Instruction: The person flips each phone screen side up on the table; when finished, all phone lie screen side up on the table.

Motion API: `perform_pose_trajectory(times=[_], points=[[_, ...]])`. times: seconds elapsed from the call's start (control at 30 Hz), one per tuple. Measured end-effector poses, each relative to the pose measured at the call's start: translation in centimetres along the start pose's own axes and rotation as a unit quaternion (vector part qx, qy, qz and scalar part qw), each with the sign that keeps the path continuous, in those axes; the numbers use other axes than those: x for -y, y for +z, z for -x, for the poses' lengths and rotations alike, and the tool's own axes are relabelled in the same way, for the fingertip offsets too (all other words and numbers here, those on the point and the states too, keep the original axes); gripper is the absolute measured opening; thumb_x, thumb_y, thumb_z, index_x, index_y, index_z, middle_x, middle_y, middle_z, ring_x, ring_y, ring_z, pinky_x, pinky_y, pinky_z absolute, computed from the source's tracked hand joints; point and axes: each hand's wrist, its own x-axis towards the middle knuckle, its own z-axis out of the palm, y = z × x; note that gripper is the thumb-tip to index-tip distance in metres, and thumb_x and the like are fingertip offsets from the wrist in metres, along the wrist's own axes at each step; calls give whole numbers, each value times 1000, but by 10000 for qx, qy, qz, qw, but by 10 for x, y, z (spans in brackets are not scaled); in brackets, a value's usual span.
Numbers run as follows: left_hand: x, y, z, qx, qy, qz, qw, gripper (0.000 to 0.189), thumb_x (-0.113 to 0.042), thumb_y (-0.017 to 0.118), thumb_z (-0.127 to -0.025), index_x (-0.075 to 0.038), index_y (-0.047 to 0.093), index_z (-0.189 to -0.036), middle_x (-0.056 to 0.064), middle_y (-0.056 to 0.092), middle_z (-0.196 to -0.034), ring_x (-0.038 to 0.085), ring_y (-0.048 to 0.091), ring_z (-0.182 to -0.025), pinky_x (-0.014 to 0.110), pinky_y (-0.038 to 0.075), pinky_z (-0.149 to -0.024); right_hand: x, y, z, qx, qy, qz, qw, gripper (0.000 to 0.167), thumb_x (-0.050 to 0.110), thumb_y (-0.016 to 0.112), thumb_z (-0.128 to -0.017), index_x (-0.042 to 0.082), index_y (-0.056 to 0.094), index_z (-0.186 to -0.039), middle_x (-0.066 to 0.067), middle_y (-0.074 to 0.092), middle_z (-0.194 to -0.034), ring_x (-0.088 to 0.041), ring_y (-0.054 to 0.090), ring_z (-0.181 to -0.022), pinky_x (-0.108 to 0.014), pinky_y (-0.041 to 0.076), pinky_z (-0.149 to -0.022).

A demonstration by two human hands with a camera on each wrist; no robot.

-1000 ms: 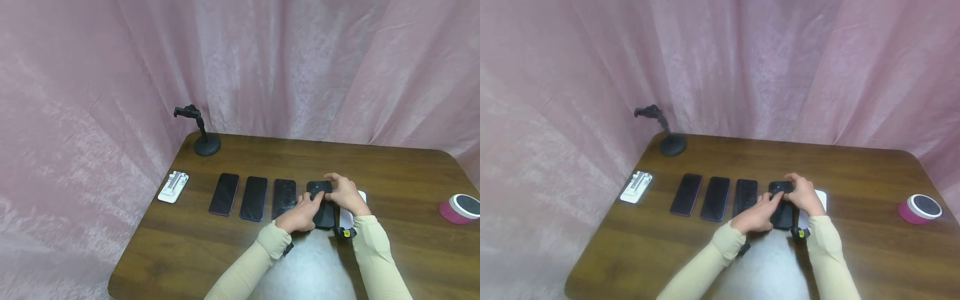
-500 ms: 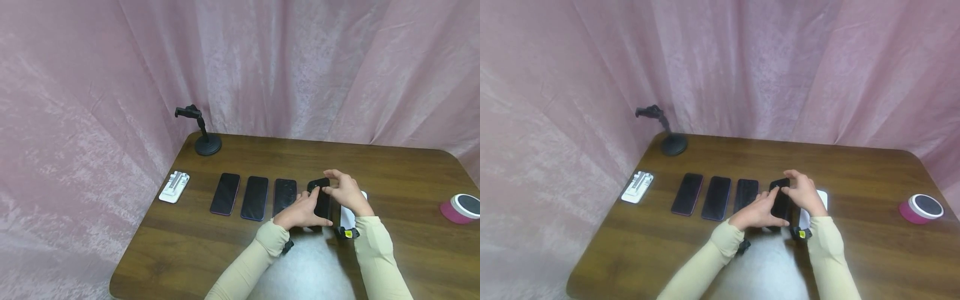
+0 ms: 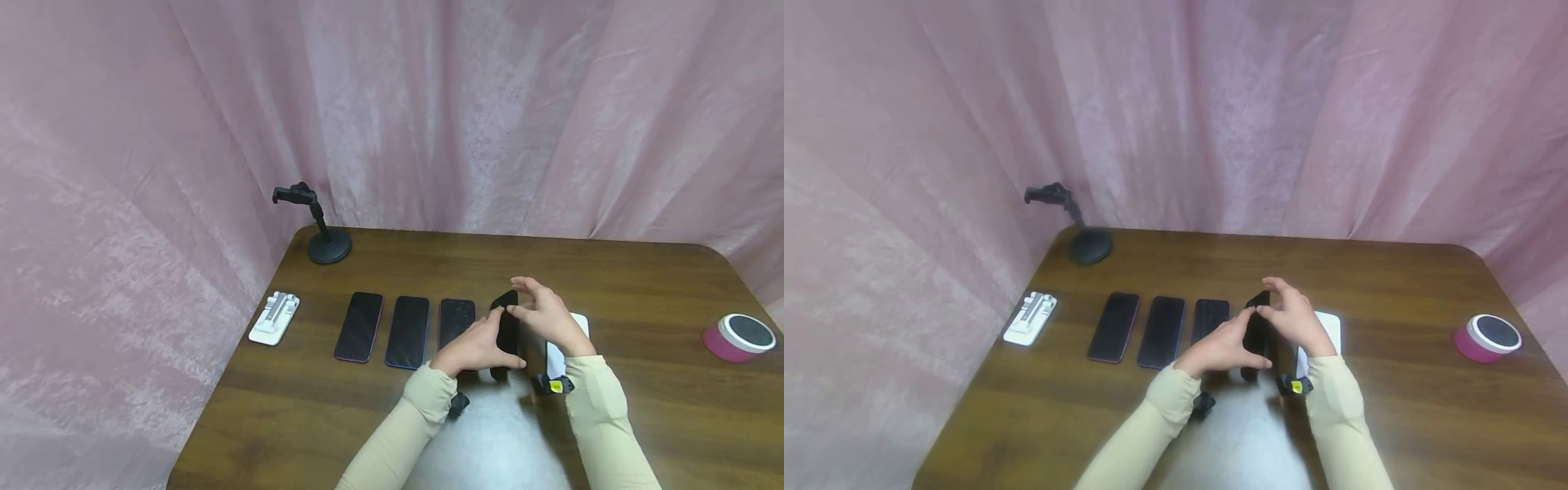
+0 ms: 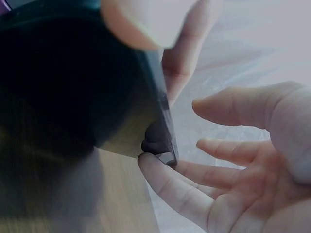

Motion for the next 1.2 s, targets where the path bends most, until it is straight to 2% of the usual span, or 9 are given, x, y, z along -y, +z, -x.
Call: perform_pose_trajectory(times=[0.17, 0.3, 0.43, 0.53, 0.63, 0.73, 0.83, 0.97, 1.2], points=[[2, -7, 1, 90, 130, 96, 9998, 102, -42, 81, -83, -7, 23, -160, 12, 43, -155, 22, 42, -140, 35, 41, -107, 0, 2, -2, 188, -80, -123, 9997, 57, 10, 58, -101, -8, 35, -150, -34, 41, -148, -46, 61, -114, -57, 50, -91], [4, -15, 3, 215, 211, 227, 9993, 96, -40, 80, -84, -8, 29, -158, 10, 49, -151, 18, 50, -133, 34, 44, -103, -2, 1, -3, 401, -220, -650, 9968, 59, 6, 58, -100, -10, 31, -151, -36, 36, -150, -47, 60, -114, -52, 51, -92], [5, -21, 5, 391, 48, 600, 9974, 94, -34, 82, -84, -9, 29, -158, 15, 54, -144, 17, 71, -95, 29, 49, -93, -7, 2, -5, 830, -371, -1192, 9887, 71, 4, 65, -96, -12, 24, -152, -36, 28, -154, -48, 58, -119, -43, 50, -94], [6, -23, 5, 507, -44, 920, 9945, 94, -27, 82, -85, -8, 27, -158, 20, 55, -142, 19, 71, -65, 25, 50, -83, -14, 2, -6, 1141, -445, -1383, 9828, 79, 6, 69, -94, -13, 19, -153, -35, 24, -157, -50, 52, -126, -43, 49, -96], [7, -25, 6, 600, 3, 1226, 9906, 91, -21, 81, -86, -6, 27, -158, 21, 56, -138, 20, 70, -63, 25, 53, -74, -20, 1, -6, 1301, -415, -1529, 9788, 83, 7, 71, -93, -10, 18, -155, -32, 22, -159, -51, 47, -131, -51, 46, -100], [9, -26, 7, 710, 85, 1502, 9861, 86, -13, 79, -87, -4, 28, -156, 19, 62, -125, 24, 71, -64, 28, 56, -66, -26, -1, -5, 1499, -381, -1629, 9744, 85, 8, 71, -92, -8, 17, -156, -32, 21, -160, -51, 46, -132, -58, 42, -103], [10, -25, 7, 812, 123, 1712, 9818, 81, -7, 76, -87, -3, 30, -153, 13, 65, -108, 26, 70, -63, 31, 57, -61, -32, -2, -4, 1683, -324, -1674, 9709, 86, 8, 72, -92, -7, 17, -157, -33, 25, -158, -50, 45, -133, -58, 40, -104], [8, -24, 9, 876, 155, 1693, 9815, 80, -3, 72, -87, 1, 29, -154, 7, 65, -93, 25, 70, -62, 29, 56, -61, -35, 1, -6, 1785, -363, -1687, 9687, 89, 6, 74, -90, -10, 16, -156, -36, 29, -155, -51, 38, -137, -56, 40, -105], [5, -26, 9, 846, 287, 1593, 9832, 54, 4, 70, -86, 4, 45, -135, 7, 66, -85, 21, 70, -60, 25, 55, -63, -32, 6, -10, 1653, -458, -1559, 9728, 88, 3, 77, -88, -14, 20, -153, -39, 31, -152, -54, 33, -139, -58, 40, -104]])
